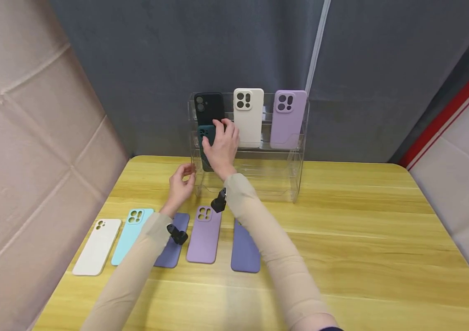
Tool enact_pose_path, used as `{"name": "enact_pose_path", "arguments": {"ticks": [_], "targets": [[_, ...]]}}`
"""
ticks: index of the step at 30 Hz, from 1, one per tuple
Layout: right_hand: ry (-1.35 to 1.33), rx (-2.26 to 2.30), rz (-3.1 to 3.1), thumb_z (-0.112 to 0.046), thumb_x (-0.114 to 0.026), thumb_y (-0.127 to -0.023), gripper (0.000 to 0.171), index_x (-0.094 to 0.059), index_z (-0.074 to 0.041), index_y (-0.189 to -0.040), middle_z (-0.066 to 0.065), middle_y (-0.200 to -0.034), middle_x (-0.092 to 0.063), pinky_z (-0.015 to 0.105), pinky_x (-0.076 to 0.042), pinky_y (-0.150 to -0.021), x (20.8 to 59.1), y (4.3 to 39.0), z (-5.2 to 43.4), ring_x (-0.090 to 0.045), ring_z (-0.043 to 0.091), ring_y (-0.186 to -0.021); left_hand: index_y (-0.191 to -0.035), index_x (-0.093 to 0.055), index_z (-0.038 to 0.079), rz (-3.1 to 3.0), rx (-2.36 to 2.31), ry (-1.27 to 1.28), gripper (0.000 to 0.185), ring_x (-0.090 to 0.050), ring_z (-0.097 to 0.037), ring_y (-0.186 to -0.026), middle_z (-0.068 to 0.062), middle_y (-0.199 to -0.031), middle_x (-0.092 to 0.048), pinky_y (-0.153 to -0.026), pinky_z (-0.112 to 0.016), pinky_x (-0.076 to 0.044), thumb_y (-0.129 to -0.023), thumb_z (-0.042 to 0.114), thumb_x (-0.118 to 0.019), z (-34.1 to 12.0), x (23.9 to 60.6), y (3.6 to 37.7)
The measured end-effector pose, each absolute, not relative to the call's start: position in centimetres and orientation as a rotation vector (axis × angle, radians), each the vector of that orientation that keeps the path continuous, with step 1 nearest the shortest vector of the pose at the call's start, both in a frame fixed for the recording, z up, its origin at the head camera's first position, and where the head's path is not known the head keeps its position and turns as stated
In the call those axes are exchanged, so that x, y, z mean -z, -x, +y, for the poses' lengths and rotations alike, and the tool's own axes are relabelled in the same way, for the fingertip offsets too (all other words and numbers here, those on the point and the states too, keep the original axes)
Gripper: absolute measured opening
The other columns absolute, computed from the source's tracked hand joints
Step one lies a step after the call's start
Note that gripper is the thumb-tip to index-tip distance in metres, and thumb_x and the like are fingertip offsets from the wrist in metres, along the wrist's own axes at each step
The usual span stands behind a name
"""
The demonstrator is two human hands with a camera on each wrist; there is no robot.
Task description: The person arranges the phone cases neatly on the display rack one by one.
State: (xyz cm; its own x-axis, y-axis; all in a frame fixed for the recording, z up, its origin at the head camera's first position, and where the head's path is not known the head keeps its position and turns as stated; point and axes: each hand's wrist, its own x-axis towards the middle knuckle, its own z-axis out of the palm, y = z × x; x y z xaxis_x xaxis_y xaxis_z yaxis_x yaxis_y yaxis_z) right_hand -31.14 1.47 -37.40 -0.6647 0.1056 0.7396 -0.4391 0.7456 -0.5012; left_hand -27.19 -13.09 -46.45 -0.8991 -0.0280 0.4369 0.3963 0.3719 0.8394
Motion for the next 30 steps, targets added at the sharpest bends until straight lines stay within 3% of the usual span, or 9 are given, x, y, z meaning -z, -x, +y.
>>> {"name": "enact_pose_path", "arguments": {"ticks": [18, 30], "targets": [[-0.27, -1.173, -2.077, -0.008, -0.072, -0.078, 0.042, -0.056, 0.004, -0.115, 0.018, -0.119, -0.045, 0.044, -0.033, -0.097, 38.3, 27.3, 5.6, -0.037, 0.033, -0.114, -0.117, -0.055, -0.008, -2.279, 1.555, 0.29, 0.028, -0.059, -0.036, -0.103, -0.025, -0.109, -0.06, -0.082, -0.039, -0.055, -0.089, -0.004, -0.053, -13.1, 46.6, 27.3], [-0.338, -1.186, -2.176, -0.011, -0.071, -0.08, 0.046, -0.052, 0.006, -0.119, 0.021, -0.122, -0.044, 0.045, -0.032, -0.098, 41.0, 24.1, 7.8, -0.035, 0.034, -0.116, -0.114, -0.055, -0.01, -2.264, 1.538, 0.309, 0.027, -0.06, -0.037, -0.1, -0.027, -0.107, -0.06, -0.08, -0.043, -0.056, -0.088, -0.004, -0.054, -13.2, 46.5, 27.2]]}}
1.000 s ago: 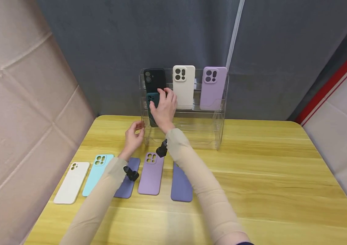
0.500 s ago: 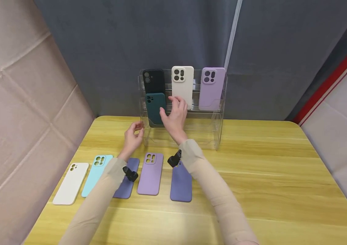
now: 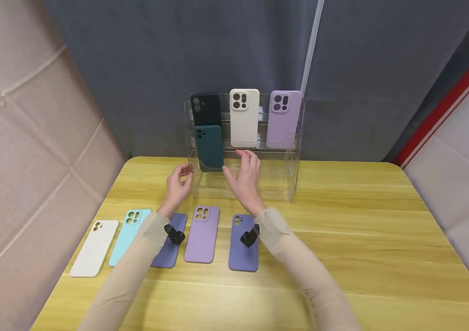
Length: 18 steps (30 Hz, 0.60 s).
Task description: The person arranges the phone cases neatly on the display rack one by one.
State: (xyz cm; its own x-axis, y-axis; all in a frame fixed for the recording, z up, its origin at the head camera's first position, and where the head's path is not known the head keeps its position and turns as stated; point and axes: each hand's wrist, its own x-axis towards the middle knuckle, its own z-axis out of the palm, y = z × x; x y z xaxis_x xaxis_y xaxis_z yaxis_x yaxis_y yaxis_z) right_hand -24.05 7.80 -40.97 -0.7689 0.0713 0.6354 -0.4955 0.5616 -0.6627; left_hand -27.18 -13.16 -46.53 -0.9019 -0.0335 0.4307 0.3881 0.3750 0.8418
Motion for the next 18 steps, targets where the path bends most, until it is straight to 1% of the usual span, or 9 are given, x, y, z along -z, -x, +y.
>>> {"name": "enact_pose_path", "arguments": {"ticks": [4, 10, 14, 18], "targets": [[-0.354, -1.193, -2.198, -0.014, -0.069, -0.081, 0.048, -0.05, 0.006, -0.12, 0.021, -0.121, -0.046, 0.046, -0.032, -0.098, 41.9, 23.0, 8.2, -0.036, 0.035, -0.117, -0.115, -0.055, -0.009, -2.276, 1.528, 0.302, 0.028, -0.06, -0.036, -0.101, -0.025, -0.108, -0.061, -0.08, -0.041, -0.056, -0.088, -0.004, -0.054, -13.3, 46.7, 27.2], [-0.352, -1.23, -2.242, -0.016, -0.068, -0.082, 0.05, -0.048, 0.008, -0.121, 0.024, -0.121, -0.046, 0.049, -0.032, -0.099, 43.5, 21.3, 9.0, -0.036, 0.036, -0.117, -0.115, -0.055, -0.009, -2.274, 1.539, 0.299, 0.028, -0.059, -0.036, -0.101, -0.025, -0.108, -0.06, -0.08, -0.043, -0.056, -0.088, -0.004, -0.054, -13.2, 46.7, 27.2], [-0.306, -1.252, -2.323, -0.022, -0.068, -0.082, 0.054, -0.048, 0.008, -0.122, 0.023, -0.122, -0.046, 0.048, -0.036, -0.095, 44.6, 19.9, 9.5, -0.039, 0.037, -0.115, -0.116, -0.055, -0.009, -2.271, 1.539, 0.299, 0.028, -0.06, -0.035, -0.101, -0.024, -0.107, -0.061, -0.08, -0.042, -0.056, -0.088, -0.003, -0.054, -13.2, 46.7, 27.2], [-0.234, -1.253, -2.405, -0.029, -0.071, -0.079, 0.061, -0.048, 0.007, -0.123, 0.022, -0.121, -0.047, 0.048, -0.039, -0.09, 45.5, 18.4, 9.9, -0.042, 0.037, -0.113, -0.116, -0.055, -0.009, -2.267, 1.533, 0.304, 0.028, -0.06, -0.036, -0.101, -0.024, -0.107, -0.061, -0.079, -0.042, -0.056, -0.088, -0.003, -0.054, -13.2, 46.7, 27.2]]}}
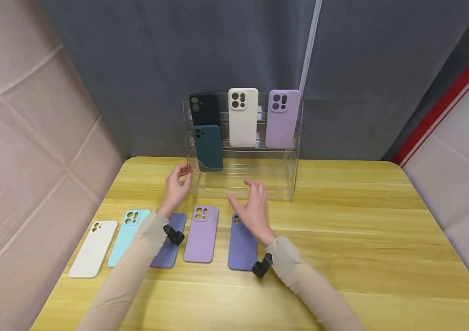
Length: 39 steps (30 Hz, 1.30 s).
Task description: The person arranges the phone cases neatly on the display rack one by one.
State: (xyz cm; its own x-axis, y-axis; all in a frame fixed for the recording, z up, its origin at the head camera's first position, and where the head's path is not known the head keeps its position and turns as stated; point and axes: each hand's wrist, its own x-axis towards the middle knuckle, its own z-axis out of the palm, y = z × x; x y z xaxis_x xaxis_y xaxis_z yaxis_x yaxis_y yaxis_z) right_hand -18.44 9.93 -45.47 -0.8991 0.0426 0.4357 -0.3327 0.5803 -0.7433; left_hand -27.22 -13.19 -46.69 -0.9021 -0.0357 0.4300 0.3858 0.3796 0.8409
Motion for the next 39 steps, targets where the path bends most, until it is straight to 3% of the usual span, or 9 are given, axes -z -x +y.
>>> {"name": "enact_pose_path", "arguments": {"ticks": [4, 11, 22, 29, 39], "targets": [[-0.174, -1.226, -2.471, -0.032, -0.072, -0.078, 0.064, -0.048, 0.005, -0.124, 0.022, -0.122, -0.048, 0.049, -0.039, -0.091, 46.2, 17.3, 10.2, -0.043, 0.036, -0.114, -0.115, -0.055, -0.009, -2.263, 1.531, 0.302, 0.028, -0.06, -0.036, -0.1, -0.024, -0.107, -0.061, -0.079, -0.042, -0.056, -0.088, -0.004, -0.054, -13.2, 46.7, 27.2], [-0.106, -1.137, -2.629, -0.036, -0.078, -0.072, 0.074, -0.046, 0.001, -0.127, 0.021, -0.121, -0.049, 0.047, -0.043, -0.081, 47.6, 15.7, 10.3, -0.045, 0.035, -0.106, -0.115, -0.055, -0.009, -2.27, 1.556, 0.287, 0.028, -0.059, -0.036, -0.101, -0.024, -0.108, -0.061, -0.079, -0.043, -0.056, -0.088, -0.004, -0.054, -13.3, 46.5, 27.2], [-0.058, -0.997, -2.789, -0.044, -0.08, -0.067, 0.082, -0.047, -0.002, -0.13, 0.02, -0.129, -0.045, 0.054, -0.041, -0.084, 49.2, 14.5, 9.8, -0.043, 0.036, -0.114, -0.116, -0.054, -0.009, -2.285, 1.56, 0.279, 0.028, -0.058, -0.038, -0.103, -0.025, -0.109, -0.06, -0.08, -0.043, -0.056, -0.089, -0.003, -0.054, -13.3, 46.6, 27.2], [-0.085, -0.936, -2.822, -0.047, -0.083, -0.062, 0.089, -0.047, -0.003, -0.131, 0.019, -0.131, -0.044, 0.049, -0.038, -0.083, 49.5, 14.2, 9.4, -0.041, 0.036, -0.116, -0.115, -0.055, -0.009, -2.28, 1.551, 0.29, 0.028, -0.058, -0.039, -0.102, -0.025, -0.108, -0.06, -0.08, -0.043, -0.056, -0.088, -0.003, -0.054, -13.2, 46.6, 27.1], [-0.144, -0.816, -2.885, -0.046, -0.082, -0.064, 0.087, -0.047, -0.003, -0.131, 0.019, -0.129, -0.045, 0.05, -0.039, -0.085, 49.6, 14.2, 9.3, -0.04, 0.036, -0.118, -0.115, -0.055, -0.009, -2.275, 1.536, 0.295, 0.027, -0.059, -0.037, -0.1, -0.025, -0.107, -0.06, -0.079, -0.043, -0.056, -0.088, -0.004, -0.055, -13.2, 46.6, 27.1]]}}
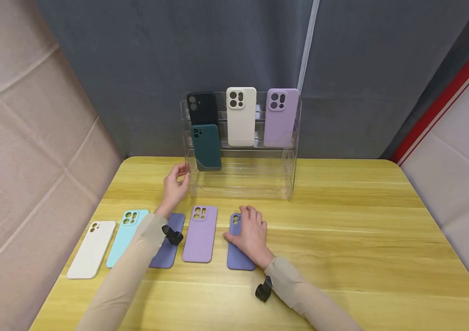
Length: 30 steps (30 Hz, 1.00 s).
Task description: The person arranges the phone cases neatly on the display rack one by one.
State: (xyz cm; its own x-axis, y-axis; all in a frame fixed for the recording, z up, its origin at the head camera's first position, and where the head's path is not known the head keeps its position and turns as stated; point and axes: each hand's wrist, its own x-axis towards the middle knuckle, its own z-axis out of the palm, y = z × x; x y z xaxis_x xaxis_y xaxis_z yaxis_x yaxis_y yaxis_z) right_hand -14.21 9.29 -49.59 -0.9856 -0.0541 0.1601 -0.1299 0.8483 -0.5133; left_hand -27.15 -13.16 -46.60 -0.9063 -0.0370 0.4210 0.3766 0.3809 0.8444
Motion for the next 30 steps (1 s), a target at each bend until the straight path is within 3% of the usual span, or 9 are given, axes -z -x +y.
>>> {"name": "enact_pose_path", "arguments": {"ticks": [5, 12, 30], "targets": [[-0.158, -0.832, -2.928, -0.039, -0.082, -0.065, 0.083, -0.047, 0.0, -0.129, 0.02, -0.129, -0.044, 0.051, -0.039, -0.09, 49.4, 14.4, 9.1, -0.039, 0.036, -0.118, -0.114, -0.055, -0.009, -2.268, 1.543, 0.298, 0.027, -0.059, -0.037, -0.1, -0.024, -0.107, -0.06, -0.079, -0.044, -0.056, -0.088, -0.005, -0.055, -13.2, 46.5, 27.1], [-0.194, -0.848, -2.928, -0.024, -0.08, -0.062, 0.074, -0.051, 0.005, -0.123, 0.022, -0.124, -0.047, 0.051, -0.041, -0.086, 49.0, 14.5, 9.1, -0.042, 0.037, -0.114, -0.114, -0.055, -0.008, -2.266, 1.53, 0.313, 0.027, -0.059, -0.036, -0.1, -0.025, -0.106, -0.061, -0.079, -0.043, -0.056, -0.088, -0.004, -0.055, -13.1, 46.5, 27.1], [-0.394, -0.998, -2.679, -0.013, -0.076, -0.057, 0.063, -0.056, 0.005, -0.115, 0.021, -0.115, -0.054, 0.05, -0.042, -0.083, 48.0, 15.1, 10.4, -0.045, 0.037, -0.107, -0.116, -0.054, -0.008, -2.283, 1.541, 0.307, 0.028, -0.059, -0.036, -0.102, -0.024, -0.108, -0.06, -0.081, -0.044, -0.055, -0.089, -0.001, -0.054, -13.3, 46.6, 27.2]]}}
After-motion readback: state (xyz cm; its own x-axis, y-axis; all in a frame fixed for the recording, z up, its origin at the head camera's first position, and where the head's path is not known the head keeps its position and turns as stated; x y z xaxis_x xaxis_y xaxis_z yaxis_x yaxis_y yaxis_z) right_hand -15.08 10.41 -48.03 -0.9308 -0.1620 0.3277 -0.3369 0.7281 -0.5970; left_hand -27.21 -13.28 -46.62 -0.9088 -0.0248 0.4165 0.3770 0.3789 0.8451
